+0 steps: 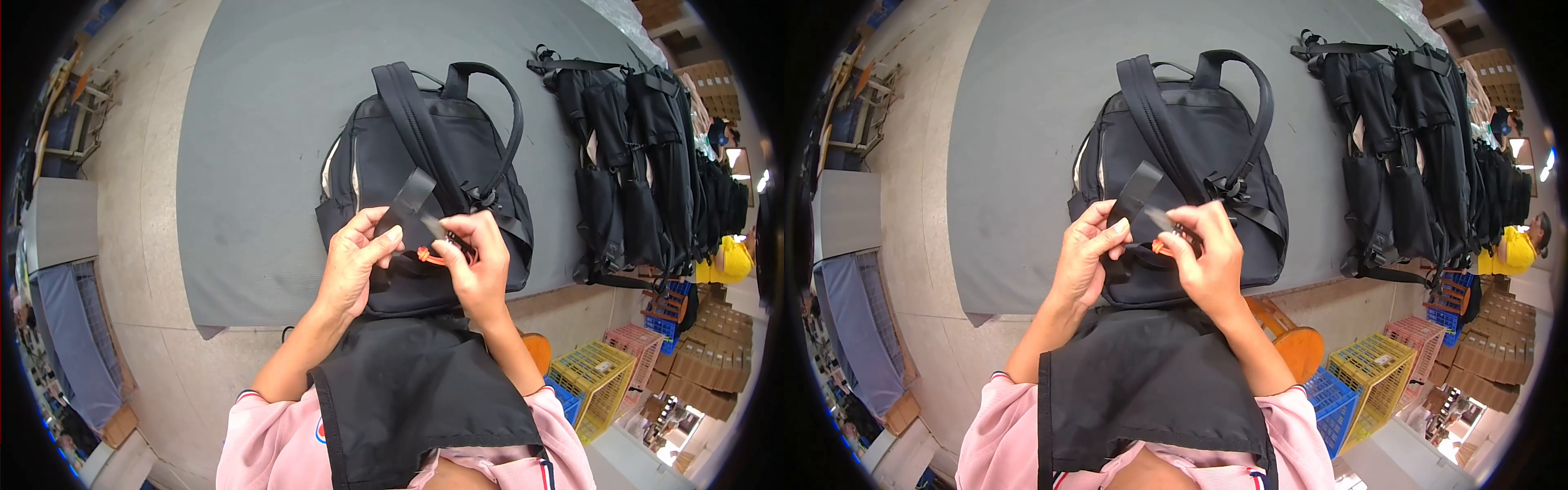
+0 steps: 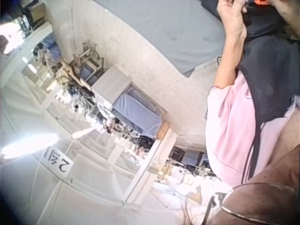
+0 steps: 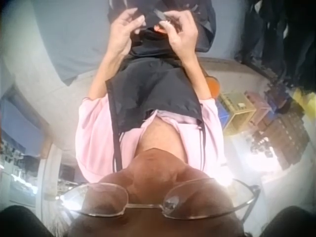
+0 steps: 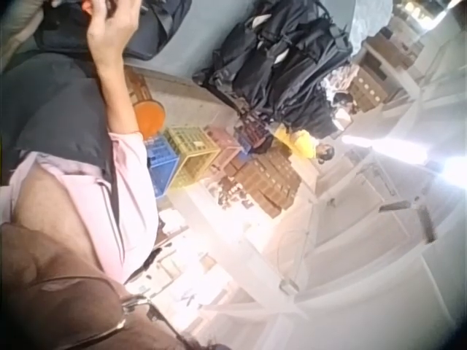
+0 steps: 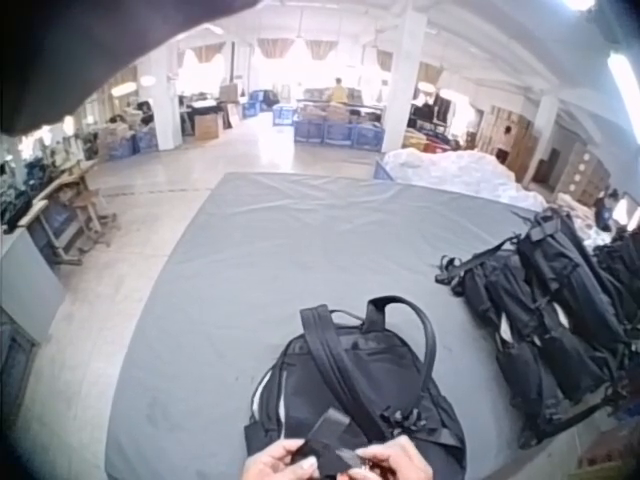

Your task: The recorder is inspecting and adjusting various components and straps on multiple black backpacks at a large work table in a factory setting.

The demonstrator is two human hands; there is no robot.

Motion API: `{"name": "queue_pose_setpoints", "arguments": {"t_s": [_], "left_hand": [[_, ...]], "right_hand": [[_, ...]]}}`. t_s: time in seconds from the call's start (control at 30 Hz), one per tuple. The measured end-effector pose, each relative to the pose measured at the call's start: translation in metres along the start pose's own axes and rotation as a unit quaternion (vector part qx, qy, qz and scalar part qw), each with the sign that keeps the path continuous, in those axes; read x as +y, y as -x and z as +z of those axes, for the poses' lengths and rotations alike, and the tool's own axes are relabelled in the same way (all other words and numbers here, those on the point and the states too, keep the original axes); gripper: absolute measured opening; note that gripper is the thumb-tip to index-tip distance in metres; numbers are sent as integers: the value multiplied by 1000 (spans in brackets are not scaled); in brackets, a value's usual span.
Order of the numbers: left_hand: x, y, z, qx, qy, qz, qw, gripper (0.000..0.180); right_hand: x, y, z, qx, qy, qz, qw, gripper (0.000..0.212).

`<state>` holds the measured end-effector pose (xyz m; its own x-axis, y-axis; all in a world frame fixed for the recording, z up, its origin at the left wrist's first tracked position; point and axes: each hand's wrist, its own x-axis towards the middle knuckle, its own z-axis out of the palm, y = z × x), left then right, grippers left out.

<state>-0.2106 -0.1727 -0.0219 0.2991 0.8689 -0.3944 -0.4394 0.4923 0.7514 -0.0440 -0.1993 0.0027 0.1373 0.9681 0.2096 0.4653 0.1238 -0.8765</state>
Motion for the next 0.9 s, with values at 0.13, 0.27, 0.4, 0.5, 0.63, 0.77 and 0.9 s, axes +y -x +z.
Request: {"name": "queue_pose_setpoints", "arguments": {"t_s": [0.13, 0.27, 0.4, 0.5, 0.63, 0.77, 0.9], "left_hand": [[5, 5, 6, -52, 8, -39, 998, 26], [11, 10, 12, -75, -42, -53, 995, 29], [9, 17, 15, 6, -373, 232, 898, 50], [3, 6, 9, -1, -489, 384, 783, 33], [11, 7, 2, -1, -268, 111, 957, 15], [9, 6, 4, 6, -157, 75, 985, 18], [3, 7, 4, 21, -214, 114, 970, 15]], "right_hand": [[-3, -24, 6, -48, -301, 208, 929, 42], [-11, -37, 13, -81, -402, 237, 881, 35], [-10, -37, 17, -89, -289, 235, 924, 20], [-2, -42, 18, -113, -270, 224, 929, 17], [2, -43, 15, -141, -311, 257, 904, 19], [5, -32, 16, -155, -305, 276, 898, 18], [-3, -27, 9, -127, -233, 228, 937, 18]]}}
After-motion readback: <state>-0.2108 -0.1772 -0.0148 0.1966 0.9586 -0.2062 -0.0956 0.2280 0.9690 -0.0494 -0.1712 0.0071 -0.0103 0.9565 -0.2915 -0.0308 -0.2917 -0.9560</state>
